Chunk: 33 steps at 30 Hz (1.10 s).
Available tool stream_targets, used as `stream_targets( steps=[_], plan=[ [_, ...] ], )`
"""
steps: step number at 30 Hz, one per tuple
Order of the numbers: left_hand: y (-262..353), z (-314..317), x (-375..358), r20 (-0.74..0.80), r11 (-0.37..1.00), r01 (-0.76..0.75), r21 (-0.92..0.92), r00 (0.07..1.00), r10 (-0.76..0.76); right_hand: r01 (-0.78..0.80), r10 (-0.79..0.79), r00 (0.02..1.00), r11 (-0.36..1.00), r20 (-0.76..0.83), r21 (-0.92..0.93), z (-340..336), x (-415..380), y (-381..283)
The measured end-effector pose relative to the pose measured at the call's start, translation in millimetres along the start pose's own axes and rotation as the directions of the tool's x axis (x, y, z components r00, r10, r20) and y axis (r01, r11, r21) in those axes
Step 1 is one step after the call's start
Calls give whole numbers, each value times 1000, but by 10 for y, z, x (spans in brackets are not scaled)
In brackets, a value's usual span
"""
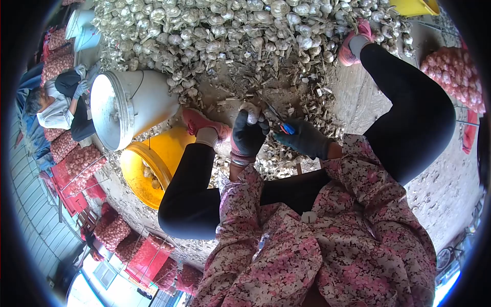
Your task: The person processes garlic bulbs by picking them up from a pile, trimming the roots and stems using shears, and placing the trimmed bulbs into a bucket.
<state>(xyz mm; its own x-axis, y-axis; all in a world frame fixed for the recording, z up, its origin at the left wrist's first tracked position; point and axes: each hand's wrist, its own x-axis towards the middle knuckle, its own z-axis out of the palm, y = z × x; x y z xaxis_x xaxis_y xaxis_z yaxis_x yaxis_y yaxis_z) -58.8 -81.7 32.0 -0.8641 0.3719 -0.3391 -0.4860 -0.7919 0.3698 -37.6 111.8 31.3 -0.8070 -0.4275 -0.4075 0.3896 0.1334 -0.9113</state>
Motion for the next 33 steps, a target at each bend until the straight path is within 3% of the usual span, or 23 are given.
stream_targets(
  steps=[2,3,4,5,6,7,9,11,13,14,15,16,17,18,19,20,21,23,25,26,27,29,33],
  plan=[
    [1,-176,14,101,996,8,-90,995,1,-231,246,969,945,35,-231,-58,9,-34],
    [25,-177,41,202,984,24,-176,979,13,-230,245,969,945,37,-234,-65,27,-76],
    [53,-170,42,204,985,20,-174,979,17,-369,378,924,919,49,-140,-65,58,-128],
    [83,-161,19,47,978,-69,-198,996,80,-500,502,862,865,75,-44,-63,97,-160],
    [130,-105,43,-113,965,-160,-209,984,138,-452,427,892,847,149,280,-74,136,-146],
    [216,-71,101,-117,965,-161,-208,983,139,-453,427,891,846,152,281,-108,183,-136],
    [475,-61,247,-155,940,-233,-249,968,198,-403,405,880,359,248,842,-237,266,-228],
    [752,-351,565,-261,917,-312,-248,933,247,-394,442,861,270,250,879,-317,300,-410],
    [1094,-807,1043,-558,962,-267,-66,808,186,-526,431,831,403,352,749,-363,365,-220],
    [1200,-991,1237,-474,892,-215,398,784,401,-546,425,823,411,376,730,-301,373,-109],
    [1257,-1123,1424,-301,618,-142,773,776,555,-545,426,824,411,374,731,-275,386,-29],
    [1339,-861,1642,-484,682,33,731,729,484,-439,378,897,819,230,370,-252,386,42],
    [1421,-601,1868,-650,732,201,652,645,402,-236,253,957,964,140,-124,-254,404,81],
    [1486,-765,2122,-676,616,353,704,600,429,-422,427,904,886,-14,-192,-298,442,-164],
    [1494,-877,2304,-677,615,357,703,601,425,-426,431,902,885,-15,-188,-317,454,-178],
    [1491,-969,2460,-603,218,612,760,539,588,-357,337,934,906,-122,-229,-334,450,-185],
    [1483,-945,2545,-455,-195,775,601,533,713,-288,229,947,916,-225,-279,-354,448,-191],
    [1493,-918,2461,-444,-139,700,700,579,684,-278,204,937,927,-284,-251,-402,472,-211],
    [1481,-1233,2316,-447,139,462,876,672,590,-266,110,924,873,-366,-409,-457,489,-271],
    [1397,-1590,2256,-274,2,374,927,675,685,-280,106,919,854,-380,-439,-448,498,-230],
    [1328,-1377,2098,-271,-1,375,927,674,688,-275,103,920,856,-378,-437,-431,512,-202],
    [986,-594,1539,-62,-239,251,938,800,597,-256,34,913,823,-406,-507,-388,517,-180],
    [522,37,821,132,-507,79,858,921,367,-262,11,916,772,-400,-579,-331,394,-248]
  ],
)
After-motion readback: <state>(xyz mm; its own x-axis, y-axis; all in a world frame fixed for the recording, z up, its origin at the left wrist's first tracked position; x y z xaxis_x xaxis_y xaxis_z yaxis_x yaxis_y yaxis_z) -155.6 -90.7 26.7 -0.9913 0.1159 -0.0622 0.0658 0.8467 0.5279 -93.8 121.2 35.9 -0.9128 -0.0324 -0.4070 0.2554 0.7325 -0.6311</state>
